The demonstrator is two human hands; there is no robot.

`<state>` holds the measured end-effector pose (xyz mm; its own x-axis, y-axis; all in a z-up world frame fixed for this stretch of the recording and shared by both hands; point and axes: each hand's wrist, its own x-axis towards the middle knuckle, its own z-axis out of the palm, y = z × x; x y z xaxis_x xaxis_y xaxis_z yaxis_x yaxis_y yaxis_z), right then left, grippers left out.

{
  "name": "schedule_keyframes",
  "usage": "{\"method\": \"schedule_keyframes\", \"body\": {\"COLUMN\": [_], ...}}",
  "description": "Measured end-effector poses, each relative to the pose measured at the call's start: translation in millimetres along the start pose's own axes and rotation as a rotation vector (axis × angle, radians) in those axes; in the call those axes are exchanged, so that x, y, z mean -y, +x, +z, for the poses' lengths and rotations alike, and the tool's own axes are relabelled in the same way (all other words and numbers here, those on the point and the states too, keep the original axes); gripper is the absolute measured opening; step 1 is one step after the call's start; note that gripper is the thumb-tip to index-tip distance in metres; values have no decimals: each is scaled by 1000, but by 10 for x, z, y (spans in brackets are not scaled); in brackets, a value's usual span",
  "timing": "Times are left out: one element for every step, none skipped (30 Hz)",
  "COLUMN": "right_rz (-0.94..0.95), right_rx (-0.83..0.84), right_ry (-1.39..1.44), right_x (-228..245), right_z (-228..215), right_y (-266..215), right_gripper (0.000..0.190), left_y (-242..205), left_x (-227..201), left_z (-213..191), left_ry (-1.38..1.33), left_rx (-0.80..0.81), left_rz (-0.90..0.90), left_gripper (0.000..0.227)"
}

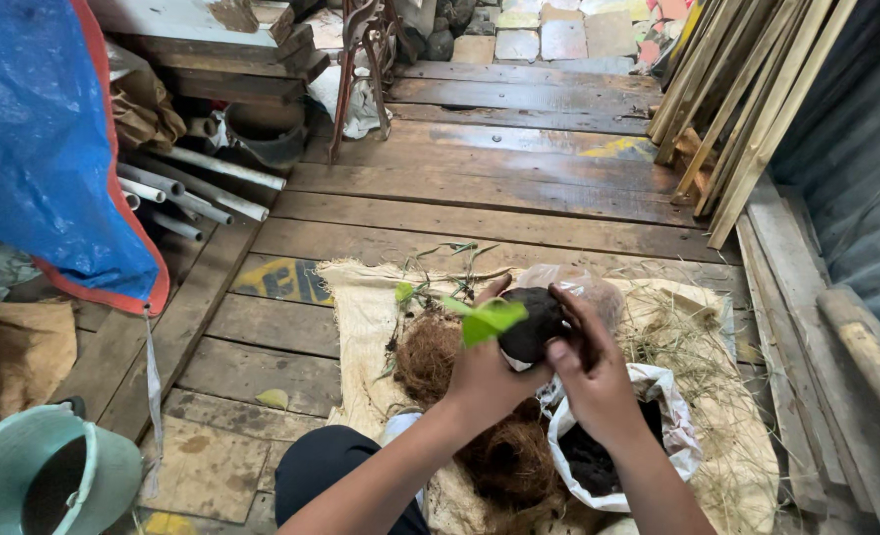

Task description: The person sits on a wooden floor and packs soil around the root ball of a small plant. They repeatedly add soil from a white sack, compress it by hand, and rotate the plant to ensure the root ball is fully covered and firm.

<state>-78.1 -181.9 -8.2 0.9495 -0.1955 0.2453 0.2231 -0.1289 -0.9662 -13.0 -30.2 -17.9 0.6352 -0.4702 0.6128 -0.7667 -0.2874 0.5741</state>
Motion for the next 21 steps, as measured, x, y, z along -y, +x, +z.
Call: {"method": "schedule_keyframes", "body": {"right_rz": [-13, -24, -36, -12, 12, 44, 41, 33, 24, 22, 19, 15, 29, 43, 56, 53, 49, 43, -12, -67, -122], "right_rx": [-7, -13, -19, -33, -47, -61, -63, -66, -69, -86, -103, -121, -124, -126, -128, -136, -144, -151, -154, -157, -159], "right_ry": [-30, -60, -90, -92, -95, -98, -103, -107, -112, -137, -161, -186, -229, -272, -314, -343, -371, -399, -386, -372, -358], "right_x": [-5, -10, -17, -25, -33, -40, -42, -38, -31, -16, 3, 23, 45, 70, 94, 115, 132, 146, 159, 170, 176], "right_z": [-36, -80, -118, -146, -170, -190, -209, -231, -247, -253, -256, -258, -259, -259, -254, -249, -244, -237, -232, -226, -219], "right_y": [7, 13, 19, 41, 67, 62, 51, 53, 54, 50, 46, 44, 44, 56, 66, 64, 61, 65, 65, 61, 56], "right_gripper": [58, 52, 47, 44, 41, 38, 37, 35, 34, 30, 27, 24, 22, 20, 19, 19, 18, 18, 16, 14, 13], "left_y": [4, -2, -1, 17, 33, 24, 17, 26, 31, 28, 24, 21, 17, 20, 26, 26, 27, 34, 40, 45, 49], "left_x": [-20, -47, -68, -72, -71, -80, -88, -87, -87, -86, -86, -87, -90, -92, -93, -99, -105, -105, -103, -102, -97], "left_z": [-17, -30, -42, -54, -65, -68, -63, -54, -49, -52, -58, -63, -69, -79, -89, -96, -101, -106, -110, -117, -122], "left_ry": [-135, -271, -408, -393, -378, -366, -356, -345, -334, -344, -354, -364, -333, -301, -270, -267, -264, -261, -226, -191, -156], "left_rx": [-7, -13, -17, -18, -19, -16, 7, 28, 49, 53, 56, 60, 93, 125, 157, 156, 156, 154, 166, 178, 190], "left_rz": [-143, -287, -431, -414, -398, -388, -424, -454, -485, -483, -481, -478, -503, -527, -552, -546, -540, -532, -504, -477, -450], "left_gripper": [75, 86, 97, 97, 96, 95, 89, 82, 76, 74, 72, 70, 70, 70, 71, 70, 69, 68, 66, 64, 63]}}
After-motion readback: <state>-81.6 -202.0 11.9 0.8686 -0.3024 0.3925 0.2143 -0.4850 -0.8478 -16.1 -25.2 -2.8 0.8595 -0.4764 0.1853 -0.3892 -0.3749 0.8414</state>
